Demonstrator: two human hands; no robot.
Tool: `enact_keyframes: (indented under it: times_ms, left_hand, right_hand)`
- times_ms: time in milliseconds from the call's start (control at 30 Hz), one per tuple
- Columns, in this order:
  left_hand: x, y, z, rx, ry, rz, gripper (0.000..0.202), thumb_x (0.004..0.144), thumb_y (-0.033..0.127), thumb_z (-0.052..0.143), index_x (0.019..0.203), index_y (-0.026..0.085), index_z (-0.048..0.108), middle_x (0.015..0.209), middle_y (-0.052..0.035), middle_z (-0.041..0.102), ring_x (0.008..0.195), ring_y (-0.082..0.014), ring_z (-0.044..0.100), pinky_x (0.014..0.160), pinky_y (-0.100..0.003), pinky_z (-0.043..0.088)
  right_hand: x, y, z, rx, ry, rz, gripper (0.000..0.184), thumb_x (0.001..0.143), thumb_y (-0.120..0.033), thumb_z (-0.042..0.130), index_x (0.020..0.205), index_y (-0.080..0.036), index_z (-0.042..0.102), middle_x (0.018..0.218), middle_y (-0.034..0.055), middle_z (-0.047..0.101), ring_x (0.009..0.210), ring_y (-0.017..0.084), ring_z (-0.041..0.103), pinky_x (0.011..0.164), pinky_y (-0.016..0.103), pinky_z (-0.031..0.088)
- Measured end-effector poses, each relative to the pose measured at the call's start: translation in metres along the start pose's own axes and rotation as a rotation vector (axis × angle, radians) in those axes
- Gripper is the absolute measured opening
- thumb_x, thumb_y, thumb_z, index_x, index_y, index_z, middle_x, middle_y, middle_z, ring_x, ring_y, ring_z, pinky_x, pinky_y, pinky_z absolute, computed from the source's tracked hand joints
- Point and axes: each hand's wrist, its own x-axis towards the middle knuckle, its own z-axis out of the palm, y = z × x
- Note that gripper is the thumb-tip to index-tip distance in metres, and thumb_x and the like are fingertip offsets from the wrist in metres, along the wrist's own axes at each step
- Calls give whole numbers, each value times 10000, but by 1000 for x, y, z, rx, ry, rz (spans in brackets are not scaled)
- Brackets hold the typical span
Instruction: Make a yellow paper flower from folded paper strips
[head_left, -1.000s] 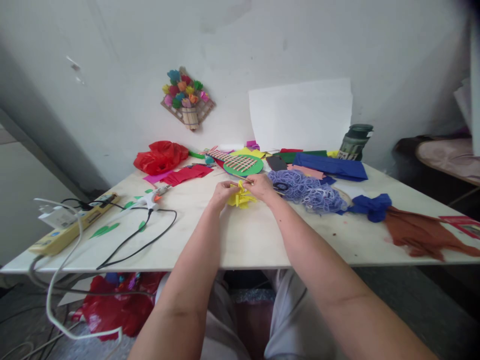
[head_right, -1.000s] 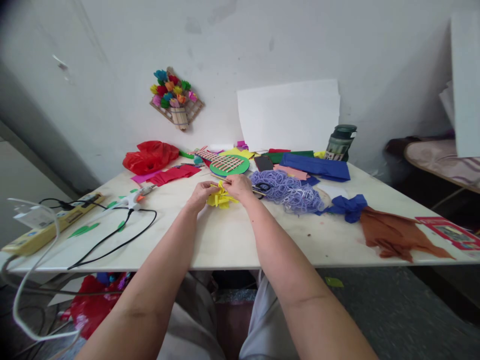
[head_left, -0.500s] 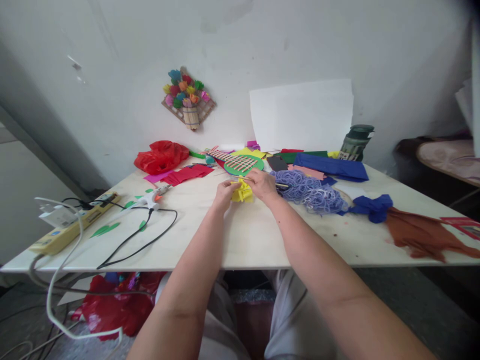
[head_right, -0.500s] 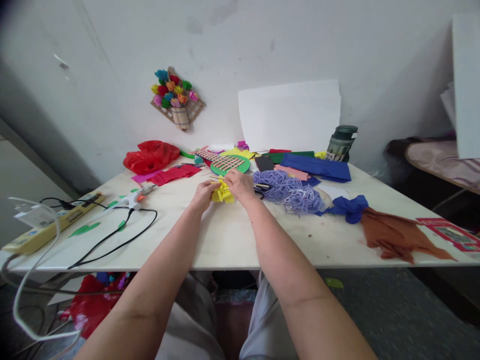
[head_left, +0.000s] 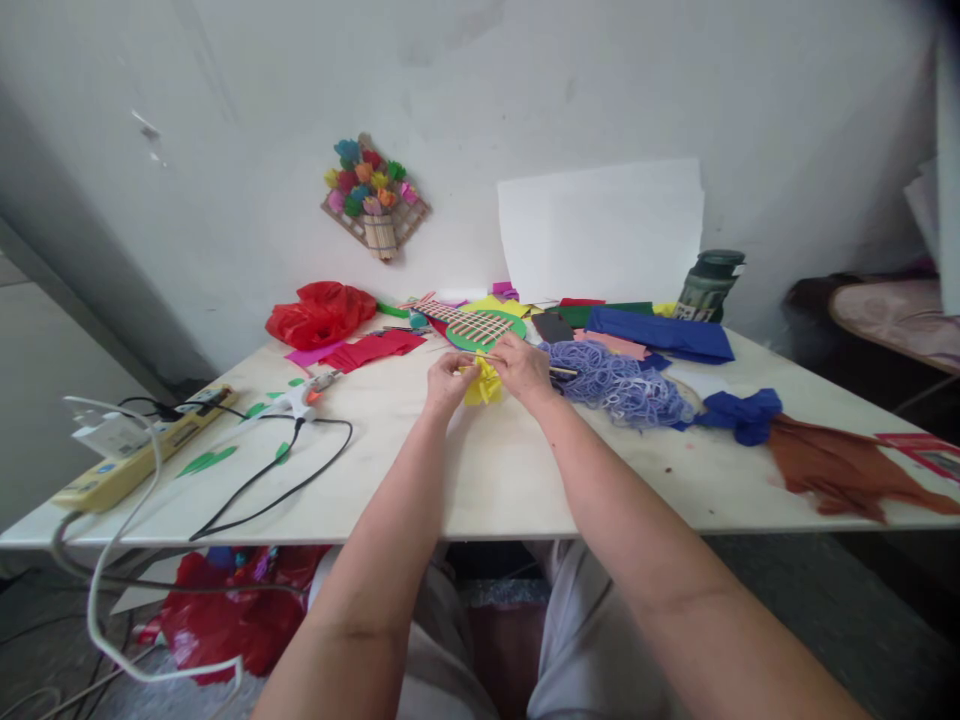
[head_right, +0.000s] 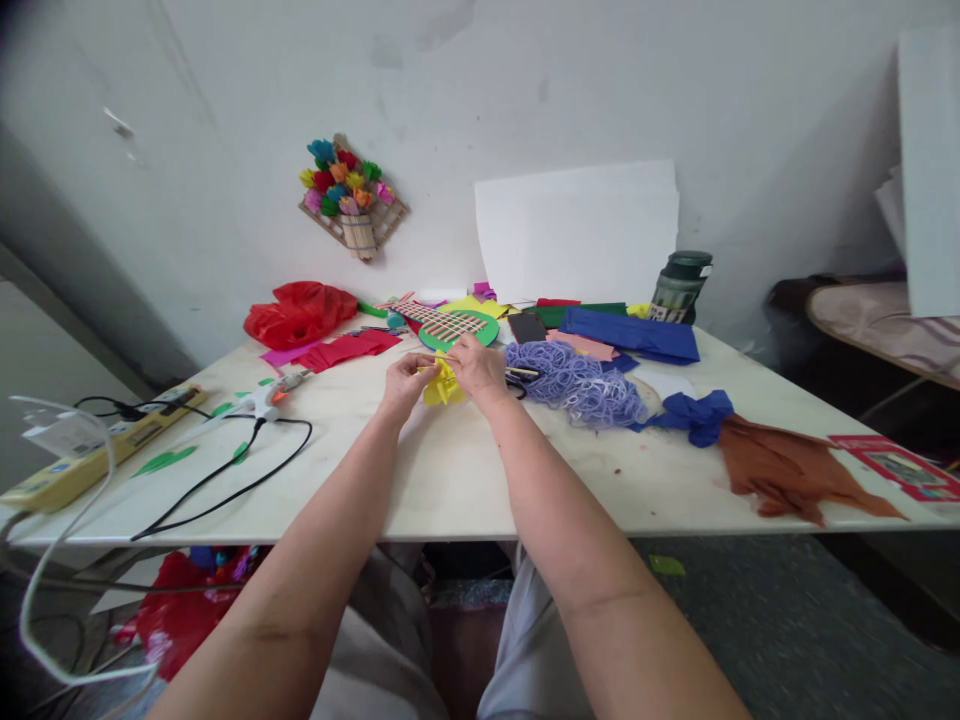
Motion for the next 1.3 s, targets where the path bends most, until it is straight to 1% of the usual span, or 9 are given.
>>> enact_keyframes:
  times_ms: [100,200,400,533,733,833,967,1167,1300]
  left_hand:
    - [0,-1,-1,80,39,66,139,562,276,633,628,161,590,653,-3,584,644,-122,516,589,-218,385]
    - [-2,1,-3,132,36,78,127,573,275,625,614,161,588,555,19,525,570,-108,473,542,-212,355]
    - [-7,8,-5,53,-1,119,128,584,267,612,615,150,569,633,0,569,577,-106,493,551,-220,382]
    - [-7,8,-5,-9,-3,138,118,575,253,614,579,152,553,657,-8,586,625,-117,526,575,-228,399]
    - [-9,11,-4,-50,-12,80,154,553,256,660,593,144,562,599,10,565,537,-91,491,533,-219,389]
    - [-10,14,-4,-74,-54,59,204,532,279,695,618,136,577,606,8,568,518,-85,487,514,-216,383]
    - [-11,15,-5,-108,-111,39,212,529,280,708,626,135,588,610,4,575,530,-88,503,541,-224,403]
    - [-10,14,-6,-176,-205,92,186,546,265,699,586,133,574,713,-28,616,665,-121,553,642,-247,433]
    - [-9,10,-7,-131,-191,52,196,567,280,687,589,127,567,601,-4,573,557,-92,504,552,-222,395]
  right_hand:
    - [1,0,1,25,12,18,195,809,-301,484,802,-205,655,925,24,601,792,141,532,608,236,331]
    - [3,-1,3,52,10,38,207,810,-295,476,764,-192,649,909,30,607,791,142,530,609,236,330]
    - [9,-5,6,74,-8,135,167,780,-268,491,746,-184,632,845,37,612,765,150,518,614,239,334]
    - [12,-7,5,86,7,145,151,768,-251,489,745,-178,619,859,40,604,755,147,509,616,241,333]
    - [13,-7,8,117,20,139,132,757,-245,493,708,-178,596,858,31,591,749,143,499,604,242,325]
    - [13,-8,9,128,29,147,119,747,-243,504,686,-178,584,821,24,585,729,140,492,594,241,318]
    - [13,-8,8,133,44,161,125,742,-243,505,654,-179,568,807,19,582,706,134,484,571,240,299]
    - [15,-7,8,140,27,179,141,734,-247,515,624,-173,561,774,20,576,670,124,473,569,238,301]
    - [15,-8,9,127,25,181,148,726,-256,524,609,-173,559,757,18,580,661,124,471,562,239,298]
